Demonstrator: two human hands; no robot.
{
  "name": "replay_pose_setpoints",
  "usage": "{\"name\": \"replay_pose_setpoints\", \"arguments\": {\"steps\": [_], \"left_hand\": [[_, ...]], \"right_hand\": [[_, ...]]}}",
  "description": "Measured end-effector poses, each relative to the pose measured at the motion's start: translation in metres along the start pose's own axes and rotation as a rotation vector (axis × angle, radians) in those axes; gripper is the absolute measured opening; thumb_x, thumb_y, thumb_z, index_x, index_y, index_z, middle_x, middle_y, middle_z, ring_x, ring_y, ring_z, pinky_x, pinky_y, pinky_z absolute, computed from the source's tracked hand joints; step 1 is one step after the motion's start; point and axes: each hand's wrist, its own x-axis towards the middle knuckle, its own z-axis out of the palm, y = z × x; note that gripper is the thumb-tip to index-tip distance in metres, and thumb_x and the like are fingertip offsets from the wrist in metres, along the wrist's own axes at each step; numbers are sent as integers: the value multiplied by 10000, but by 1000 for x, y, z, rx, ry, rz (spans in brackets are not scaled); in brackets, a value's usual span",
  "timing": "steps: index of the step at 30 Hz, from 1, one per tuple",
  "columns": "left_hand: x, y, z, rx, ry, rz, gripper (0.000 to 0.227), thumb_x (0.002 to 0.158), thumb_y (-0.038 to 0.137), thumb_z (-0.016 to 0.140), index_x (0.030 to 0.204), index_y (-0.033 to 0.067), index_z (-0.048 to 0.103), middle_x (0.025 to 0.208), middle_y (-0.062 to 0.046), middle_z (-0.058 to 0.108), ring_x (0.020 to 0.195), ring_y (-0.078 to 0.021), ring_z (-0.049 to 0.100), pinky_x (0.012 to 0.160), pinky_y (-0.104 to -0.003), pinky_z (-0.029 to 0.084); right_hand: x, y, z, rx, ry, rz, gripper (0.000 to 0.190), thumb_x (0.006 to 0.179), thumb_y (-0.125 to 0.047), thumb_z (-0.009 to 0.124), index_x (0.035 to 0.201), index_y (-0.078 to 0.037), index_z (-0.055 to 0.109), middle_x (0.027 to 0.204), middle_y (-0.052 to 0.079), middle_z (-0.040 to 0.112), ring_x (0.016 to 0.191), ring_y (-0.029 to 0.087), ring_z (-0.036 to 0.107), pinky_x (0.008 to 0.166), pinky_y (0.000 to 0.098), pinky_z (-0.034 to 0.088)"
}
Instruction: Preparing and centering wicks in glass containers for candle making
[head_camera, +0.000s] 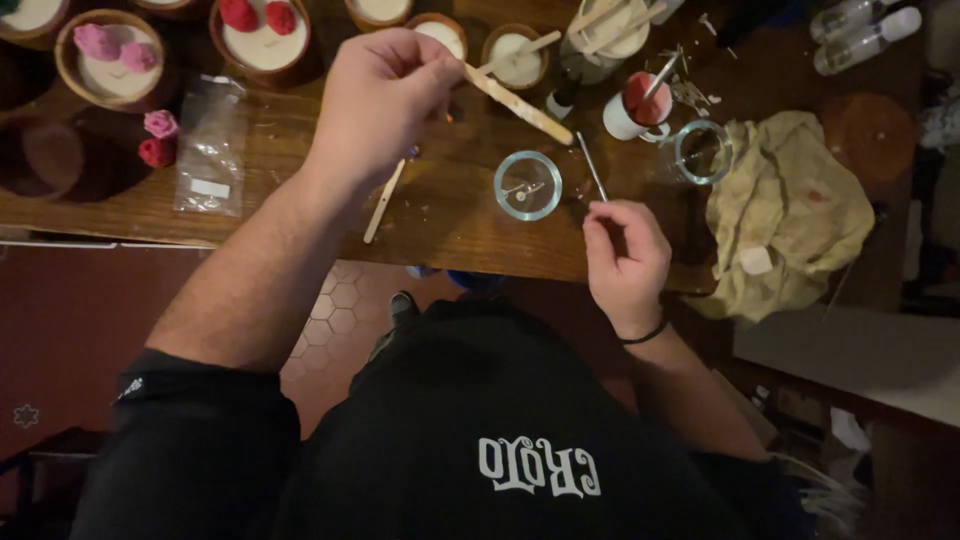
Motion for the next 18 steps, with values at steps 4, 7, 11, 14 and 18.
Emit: {"name": "replay_pose_setpoints", "arguments": {"steps": [4, 7, 11, 14, 18], "left_hand": [[-5, 0, 16, -21, -117, -35, 181, 950, 100, 713, 774, 121, 678, 598, 26, 603, 485, -43, 516, 437, -210, 416], [-9, 6, 27, 78, -235, -79, 124, 909, 91, 703, 803, 134, 752, 612, 31, 678, 538, -32, 594, 600, -186, 531], [-5, 0, 36, 338, -294, -8, 163, 908, 222, 711, 750, 196, 738, 606, 95, 655, 552, -1, 519, 579, -210, 441], [-5, 4, 39, 403, -324, -69, 161, 894, 236, 685, 746, 192, 729, 589, 87, 651, 531, -18, 505, 576, -227, 434], [-2, -2, 41, 477, -321, -114, 116, 841, 260, 697, 763, 194, 754, 614, 68, 690, 566, -37, 575, 600, -244, 472]], "right_hand": [[7, -21, -3, 141, 28, 69, 194, 995, 116, 642, 1180, 63, 620, 1145, 207, 654, 872, 248, 676, 762, 295, 594], [7, -24, -4, 68, 38, -21, 315, 962, 82, 753, 1243, 65, 612, 1264, 257, 625, 974, 273, 678, 806, 313, 639], [5, -30, -2, -68, 53, -64, 212, 939, 63, 793, 1115, 67, 675, 1103, 223, 677, 964, 314, 687, 808, 351, 602], [1, -29, 2, -112, 48, -72, 184, 922, 73, 808, 1071, 58, 700, 1047, 201, 696, 943, 312, 684, 822, 363, 595], [-2, -29, 8, -63, 4, -23, 194, 918, 68, 804, 1075, 38, 695, 1017, 178, 693, 861, 268, 658, 794, 342, 579]]}}
